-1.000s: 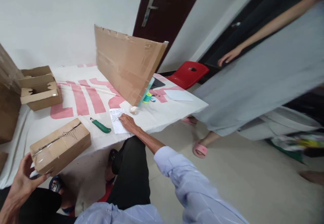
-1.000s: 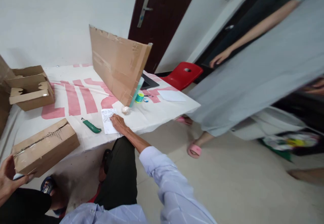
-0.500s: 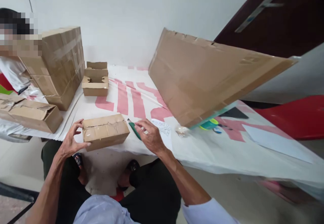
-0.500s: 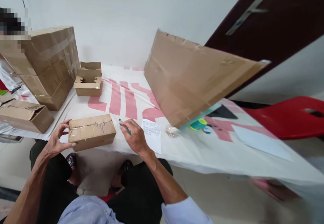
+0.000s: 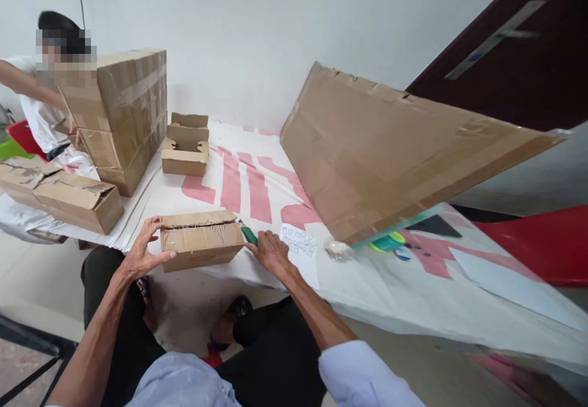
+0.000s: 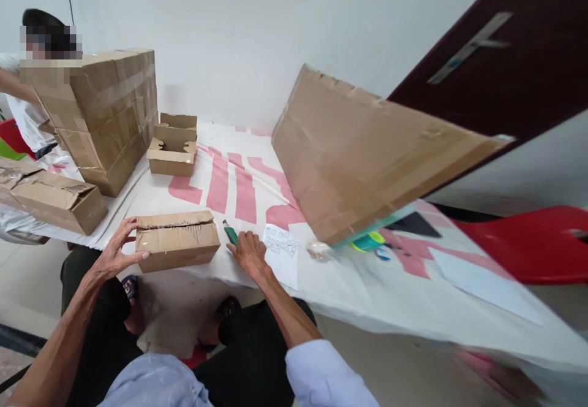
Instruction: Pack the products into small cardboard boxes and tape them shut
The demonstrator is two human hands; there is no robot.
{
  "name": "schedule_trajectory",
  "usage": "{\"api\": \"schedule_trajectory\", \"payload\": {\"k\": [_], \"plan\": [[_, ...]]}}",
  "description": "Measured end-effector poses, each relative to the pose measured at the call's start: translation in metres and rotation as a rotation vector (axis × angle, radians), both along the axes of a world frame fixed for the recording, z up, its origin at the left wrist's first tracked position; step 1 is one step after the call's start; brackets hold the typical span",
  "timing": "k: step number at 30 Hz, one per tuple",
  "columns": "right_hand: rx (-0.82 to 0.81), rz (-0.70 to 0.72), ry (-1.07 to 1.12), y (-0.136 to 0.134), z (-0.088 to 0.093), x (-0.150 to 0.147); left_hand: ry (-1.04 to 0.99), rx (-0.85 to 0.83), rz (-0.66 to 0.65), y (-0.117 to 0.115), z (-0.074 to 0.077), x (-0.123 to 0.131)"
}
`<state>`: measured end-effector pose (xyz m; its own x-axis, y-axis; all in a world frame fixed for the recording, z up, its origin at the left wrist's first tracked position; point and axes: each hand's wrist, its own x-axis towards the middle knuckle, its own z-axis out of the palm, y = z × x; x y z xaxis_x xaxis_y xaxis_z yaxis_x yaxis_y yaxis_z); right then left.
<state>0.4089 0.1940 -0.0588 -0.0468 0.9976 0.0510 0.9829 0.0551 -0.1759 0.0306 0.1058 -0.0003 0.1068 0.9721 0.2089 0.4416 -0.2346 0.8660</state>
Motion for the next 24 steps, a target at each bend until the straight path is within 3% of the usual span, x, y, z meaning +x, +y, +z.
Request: {"api": "schedule_trajectory", "payload": {"k": [2, 4, 6, 8, 10, 12, 14, 16, 19, 24], "plan": [[-0.058, -0.030, -0.022, 0.001, -0.011, 0.002, -0.015, 0.002, 0.000, 0.001, -0.003, 0.000], [-0.031, -0.039, 0.012, 0.002, -0.011, 0.003, -0.022, 0.006, -0.002, 0.001, -0.004, 0.000], [0.038, -0.068, 0.043, 0.006, 0.004, 0.005, -0.021, 0.009, -0.005, 0.001, -0.003, 0.001], [0.151, -0.001, 0.179, 0.009, 0.032, 0.004, -0.019, 0.012, -0.008, 0.002, -0.003, 0.001], [0.250, 0.269, 0.460, 0.008, 0.068, -0.006, -0.020, 0.016, -0.009, 0.002, -0.002, 0.001], [0.191, 0.573, 0.653, 0.002, 0.105, -0.024, -0.021, 0.016, -0.010, 0.001, -0.001, 0.002], [0.108, 0.764, 0.668, -0.005, 0.135, -0.049, -0.018, 0.011, -0.014, 0.001, 0.001, 0.002], [0.078, 0.871, 0.609, -0.009, 0.153, -0.073, -0.015, 0.009, -0.020, 0.000, 0.003, 0.003], [0.106, 0.923, 0.498, -0.008, 0.163, -0.095, -0.012, 0.016, -0.023, -0.001, 0.003, 0.004], [0.144, 0.951, 0.358, 0.001, 0.164, -0.103, -0.023, 0.016, -0.015, 0.000, -0.002, 0.004]]}}
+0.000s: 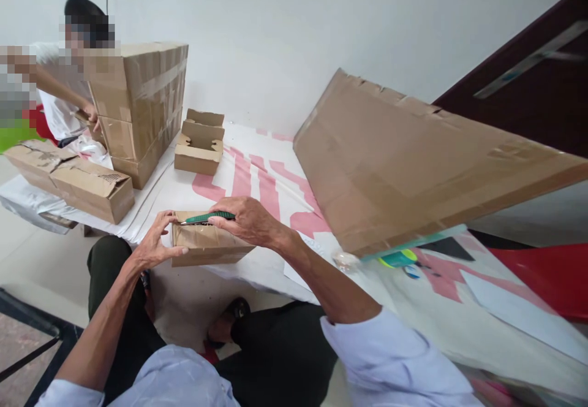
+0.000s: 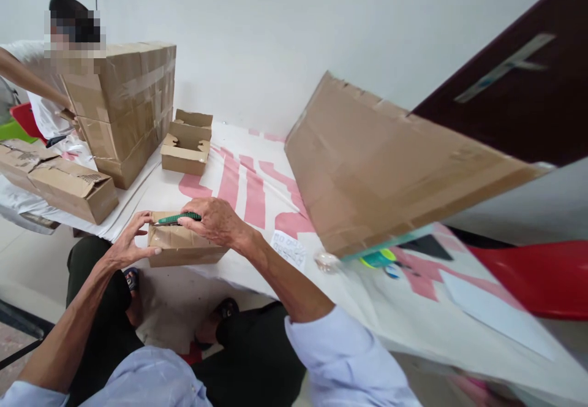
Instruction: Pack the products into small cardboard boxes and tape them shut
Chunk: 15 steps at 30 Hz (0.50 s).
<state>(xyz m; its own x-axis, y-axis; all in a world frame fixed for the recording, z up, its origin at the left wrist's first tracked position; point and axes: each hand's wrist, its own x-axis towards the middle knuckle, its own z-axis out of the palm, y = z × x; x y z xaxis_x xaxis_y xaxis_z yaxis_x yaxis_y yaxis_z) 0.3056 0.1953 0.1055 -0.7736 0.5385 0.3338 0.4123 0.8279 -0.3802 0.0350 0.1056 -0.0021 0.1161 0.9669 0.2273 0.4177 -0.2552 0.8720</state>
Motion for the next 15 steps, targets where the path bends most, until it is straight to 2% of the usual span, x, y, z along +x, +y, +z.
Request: {"api": "schedule_trajectory", "payload": {"k": [10, 12, 15], "plan": [[0.144, -0.026, -0.231, 0.008, 0.014, -0.028, 0.030, 0.006, -0.007, 0.002, 0.006, -0.004], [0.157, -0.038, -0.264, 0.015, 0.020, -0.012, 0.035, 0.003, -0.001, 0.004, 0.006, -0.006], [0.148, -0.122, -0.273, 0.027, 0.031, 0.049, 0.036, 0.002, 0.006, 0.008, 0.003, -0.008]]}}
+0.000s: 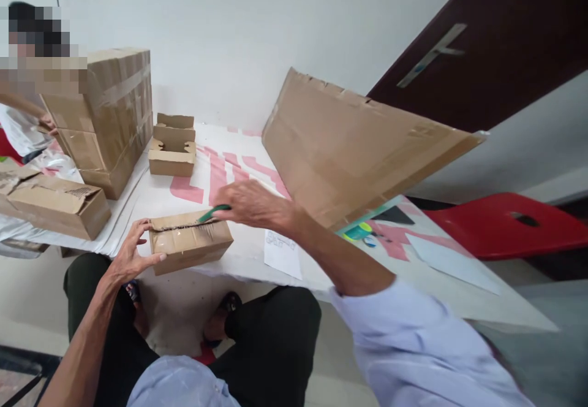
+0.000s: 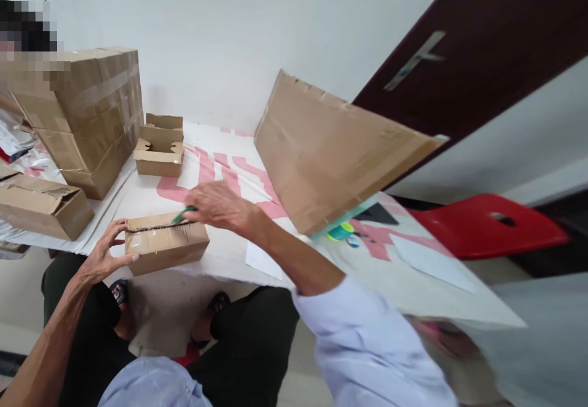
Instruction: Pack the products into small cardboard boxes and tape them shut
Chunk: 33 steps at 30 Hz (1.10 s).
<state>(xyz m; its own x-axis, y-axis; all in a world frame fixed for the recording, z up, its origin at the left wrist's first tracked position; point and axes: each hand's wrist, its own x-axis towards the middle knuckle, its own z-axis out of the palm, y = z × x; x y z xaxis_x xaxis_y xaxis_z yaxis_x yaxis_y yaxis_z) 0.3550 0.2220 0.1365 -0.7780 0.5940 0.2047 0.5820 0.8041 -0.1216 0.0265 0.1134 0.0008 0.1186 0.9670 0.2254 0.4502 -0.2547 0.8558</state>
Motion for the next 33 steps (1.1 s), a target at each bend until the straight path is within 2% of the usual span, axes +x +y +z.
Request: {"api": "schedule_trajectory", "payload": {"k": [3, 5, 6, 8, 12, 14, 15, 16, 18, 21, 25, 29, 33], "plan": [[-0.055, -0.132, 0.048, 0.009, -0.001, 0.079, -0.002, 0.014, 0.003, 0.003, -0.002, -0.001], [-0.089, -0.236, 0.151, 0.009, -0.021, 0.115, -0.001, 0.017, -0.003, 0.004, -0.002, -0.001], [-0.085, -0.303, 0.220, 0.006, -0.039, 0.124, 0.003, 0.014, -0.011, 0.004, -0.001, -0.001], [-0.078, -0.443, 0.326, -0.002, -0.089, 0.123, 0.011, 0.003, -0.028, 0.003, 0.002, -0.001], [-0.147, -0.704, 0.383, -0.020, -0.199, 0.086, 0.015, -0.024, -0.055, -0.001, 0.009, -0.001], [-0.135, -0.733, 0.430, -0.022, -0.232, 0.072, 0.022, -0.034, -0.060, -0.003, 0.011, -0.002], [-0.119, -0.719, 0.464, -0.022, -0.239, 0.067, 0.028, -0.039, -0.062, -0.003, 0.011, -0.002], [-0.098, -0.693, 0.506, -0.020, -0.240, 0.065, 0.032, -0.046, -0.064, -0.004, 0.012, -0.002], [-0.073, -0.612, 0.606, -0.014, -0.226, 0.061, 0.034, -0.061, -0.061, -0.004, 0.012, -0.002], [-0.091, -0.440, 0.719, -0.009, -0.187, 0.048, 0.019, -0.068, -0.061, -0.005, 0.014, -0.002], [-0.069, -0.199, 0.673, -0.020, -0.141, 0.019, 0.033, -0.050, -0.108, -0.003, 0.019, -0.004], [-0.064, -0.107, 0.568, -0.034, -0.117, 0.005, 0.090, -0.065, -0.125, 0.001, 0.022, -0.007], [-0.066, -0.059, 0.560, -0.046, -0.102, 0.009, 0.105, -0.080, -0.122, 0.003, 0.021, -0.007]]}}
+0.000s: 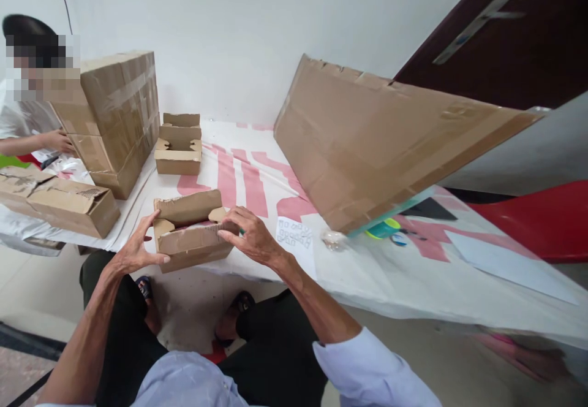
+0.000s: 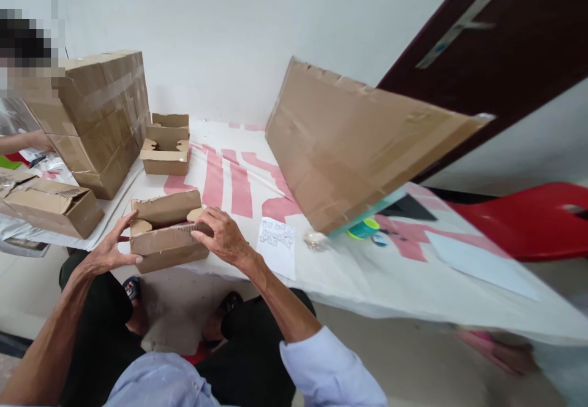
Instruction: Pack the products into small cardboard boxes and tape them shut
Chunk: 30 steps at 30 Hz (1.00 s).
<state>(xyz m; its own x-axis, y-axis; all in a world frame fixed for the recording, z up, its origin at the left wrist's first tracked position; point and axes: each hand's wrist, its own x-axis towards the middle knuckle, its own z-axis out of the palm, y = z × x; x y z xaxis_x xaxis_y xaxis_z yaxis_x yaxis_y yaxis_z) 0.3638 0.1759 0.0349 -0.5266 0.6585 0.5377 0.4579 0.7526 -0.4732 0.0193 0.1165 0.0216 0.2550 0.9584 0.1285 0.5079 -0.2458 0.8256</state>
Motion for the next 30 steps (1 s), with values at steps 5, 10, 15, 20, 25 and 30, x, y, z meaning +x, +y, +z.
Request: {"api": "schedule_trajectory", "payload": {"k": [5, 10, 15, 20, 25, 30], "plan": [[0.132, 0.154, -0.117, -0.026, -0.002, 0.010, 0.008, -0.019, -0.048, 0.000, 0.001, -0.003], [0.248, 0.100, -0.239, -0.046, -0.020, 0.017, -0.097, -0.116, -0.126, 0.000, 0.002, -0.014], [0.217, 0.088, -0.243, -0.041, -0.022, 0.011, 0.006, -0.070, -0.053, -0.001, -0.001, -0.003], [0.072, 0.114, -0.334, -0.017, -0.007, -0.010, 0.134, 0.079, -0.051, -0.002, -0.006, 0.007], [-0.041, 0.189, -0.437, 0.021, 0.014, -0.029, 0.109, 0.096, -0.053, -0.002, -0.006, 0.006], [-0.107, 0.244, -0.448, 0.048, 0.016, -0.036, 0.045, 0.051, -0.052, -0.004, -0.006, 0.007]]}}
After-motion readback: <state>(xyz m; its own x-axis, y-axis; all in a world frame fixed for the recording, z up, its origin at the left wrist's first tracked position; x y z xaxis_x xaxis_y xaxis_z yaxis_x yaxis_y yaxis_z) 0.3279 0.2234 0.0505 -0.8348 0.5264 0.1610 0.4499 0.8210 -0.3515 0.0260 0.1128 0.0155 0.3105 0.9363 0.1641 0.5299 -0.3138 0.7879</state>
